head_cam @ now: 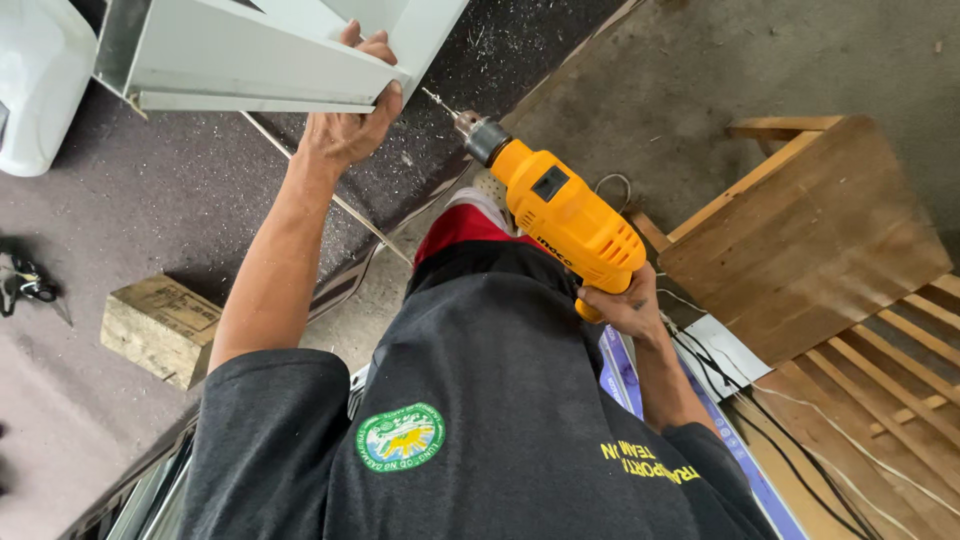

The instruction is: The person assembles a white window frame on a workbench. They use a yellow power drill to make holes in the frame and a pair of pliers to cut and secure metal fasteners. The person repeatedly positions the frame, drills, and fastens components to complete the assembly.

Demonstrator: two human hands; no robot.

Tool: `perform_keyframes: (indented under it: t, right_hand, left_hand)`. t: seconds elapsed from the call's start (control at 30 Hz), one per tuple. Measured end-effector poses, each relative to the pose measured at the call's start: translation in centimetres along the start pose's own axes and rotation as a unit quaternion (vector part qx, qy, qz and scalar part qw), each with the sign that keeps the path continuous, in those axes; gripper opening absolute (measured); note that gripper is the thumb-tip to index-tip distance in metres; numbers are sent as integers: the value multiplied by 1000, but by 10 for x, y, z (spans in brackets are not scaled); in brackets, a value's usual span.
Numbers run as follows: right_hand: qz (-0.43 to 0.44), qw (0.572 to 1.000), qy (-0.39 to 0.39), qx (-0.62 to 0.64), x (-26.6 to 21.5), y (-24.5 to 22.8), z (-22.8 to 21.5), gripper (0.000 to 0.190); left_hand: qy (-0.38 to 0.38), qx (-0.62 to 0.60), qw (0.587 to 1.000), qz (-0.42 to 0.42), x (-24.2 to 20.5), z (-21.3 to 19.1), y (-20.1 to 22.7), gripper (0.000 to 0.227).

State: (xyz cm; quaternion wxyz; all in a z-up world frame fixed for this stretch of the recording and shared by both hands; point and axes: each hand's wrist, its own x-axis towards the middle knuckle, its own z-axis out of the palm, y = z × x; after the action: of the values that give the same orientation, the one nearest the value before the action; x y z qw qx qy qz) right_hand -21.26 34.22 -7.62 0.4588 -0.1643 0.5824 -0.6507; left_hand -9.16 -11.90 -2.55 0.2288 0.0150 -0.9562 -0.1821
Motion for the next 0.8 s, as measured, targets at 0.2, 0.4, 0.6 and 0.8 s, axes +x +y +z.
perform_keyframes:
  t: [0.2,0.4,0.6,0.8]
  right_hand:
    - [12,1000,-24,-3,2,-6,0,48]
    - [-22,999,-16,-32,7,-5,2,47]
    - [-6,1000,-12,2,13,-10,8,51]
    - [-19,999,-32,-15,13,-13,7,50]
  left_hand:
    - [-30,-31,996,-79,4,-5,7,6]
    - [-41,-13,994,-99,4,-3,7,10]
    - [-20,-43,995,-85,0,-2,5,13]
    - [-52,-4,991,-127,-4,-1,7,19]
